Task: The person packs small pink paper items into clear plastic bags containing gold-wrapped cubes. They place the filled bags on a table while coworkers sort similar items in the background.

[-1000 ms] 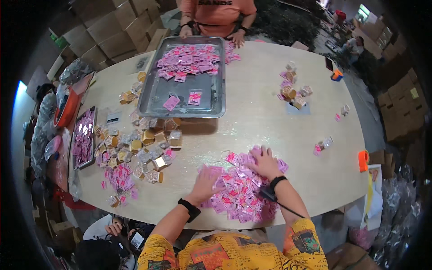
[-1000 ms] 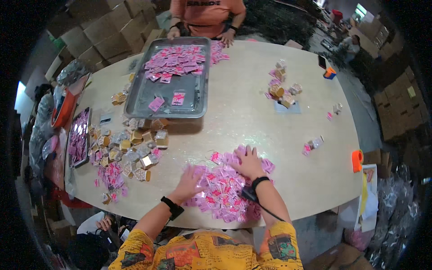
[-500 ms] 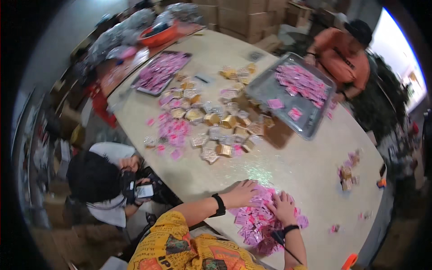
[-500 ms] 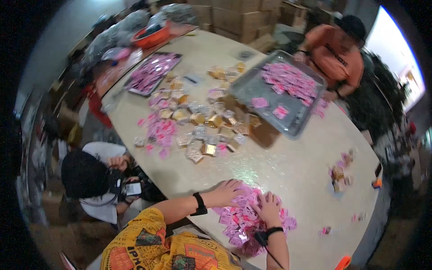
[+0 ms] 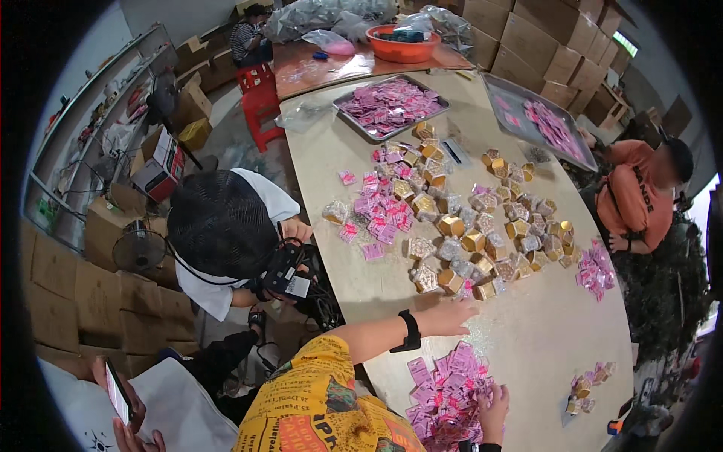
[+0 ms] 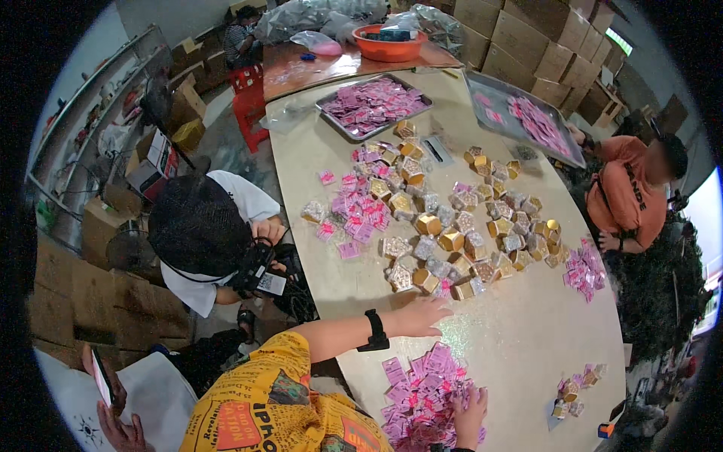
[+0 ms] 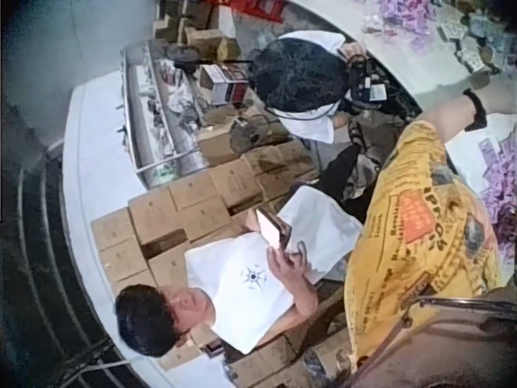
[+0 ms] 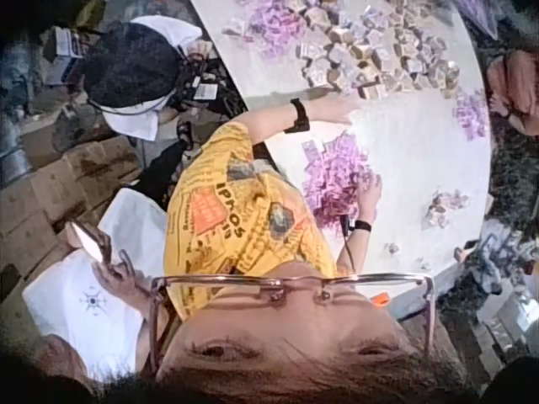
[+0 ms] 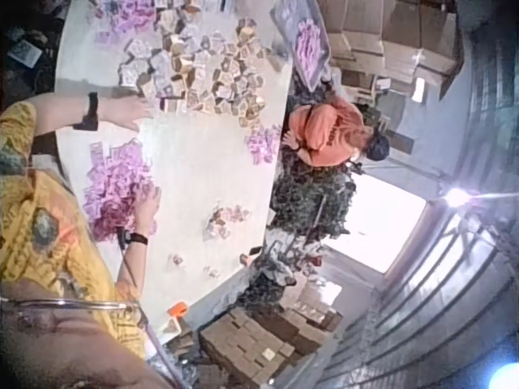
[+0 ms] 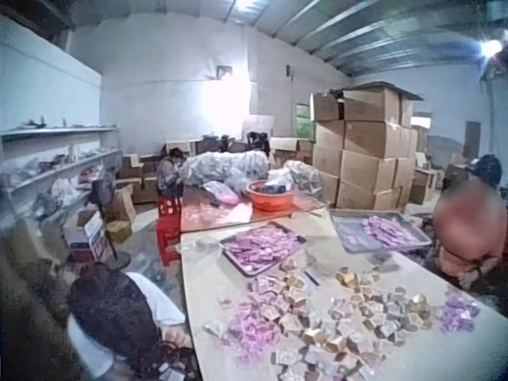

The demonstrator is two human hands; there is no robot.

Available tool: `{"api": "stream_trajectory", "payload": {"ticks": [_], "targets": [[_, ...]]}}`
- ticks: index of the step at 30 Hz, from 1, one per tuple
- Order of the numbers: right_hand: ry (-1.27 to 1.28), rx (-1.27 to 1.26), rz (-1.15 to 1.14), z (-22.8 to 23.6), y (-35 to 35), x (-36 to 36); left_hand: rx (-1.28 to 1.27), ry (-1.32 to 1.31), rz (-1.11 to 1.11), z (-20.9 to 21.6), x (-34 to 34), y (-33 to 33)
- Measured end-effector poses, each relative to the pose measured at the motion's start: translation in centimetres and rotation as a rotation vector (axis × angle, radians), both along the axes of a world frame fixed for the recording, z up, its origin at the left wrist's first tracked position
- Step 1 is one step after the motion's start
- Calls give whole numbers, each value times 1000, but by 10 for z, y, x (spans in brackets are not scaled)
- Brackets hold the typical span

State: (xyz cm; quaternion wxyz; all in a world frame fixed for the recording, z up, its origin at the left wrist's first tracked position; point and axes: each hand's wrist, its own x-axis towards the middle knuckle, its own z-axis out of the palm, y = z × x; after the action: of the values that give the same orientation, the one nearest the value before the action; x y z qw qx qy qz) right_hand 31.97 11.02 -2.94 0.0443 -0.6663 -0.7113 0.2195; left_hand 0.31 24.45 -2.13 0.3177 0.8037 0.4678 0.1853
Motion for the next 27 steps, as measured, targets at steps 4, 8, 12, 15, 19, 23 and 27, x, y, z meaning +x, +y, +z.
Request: {"api": "stream_trajectory", "payload": {"ticks": [4, 8, 12, 15, 19, 23, 27], "targets": [[-2, 14, 18, 6, -1, -8, 5, -43, 26, 8, -12, 14], [-8, 0, -3, 17, 1, -20, 71, -152, -2, 28, -29, 32], [-68, -7, -19, 8, -1, -18, 76, -43, 60, 34, -32, 50], [-63, 7, -52, 9, -4, -16, 107, -38, 62, 35, -31, 53], [-28, 38, -177, 0, -13, 2, 73, -70, 5, 27, -23, 42], [-40, 37, -218, 1, -19, 16, 78, -1, 2, 21, -17, 40], [-57, 12, -219, 5, -26, 21, 105, 17, -5, 30, -12, 58]]}}
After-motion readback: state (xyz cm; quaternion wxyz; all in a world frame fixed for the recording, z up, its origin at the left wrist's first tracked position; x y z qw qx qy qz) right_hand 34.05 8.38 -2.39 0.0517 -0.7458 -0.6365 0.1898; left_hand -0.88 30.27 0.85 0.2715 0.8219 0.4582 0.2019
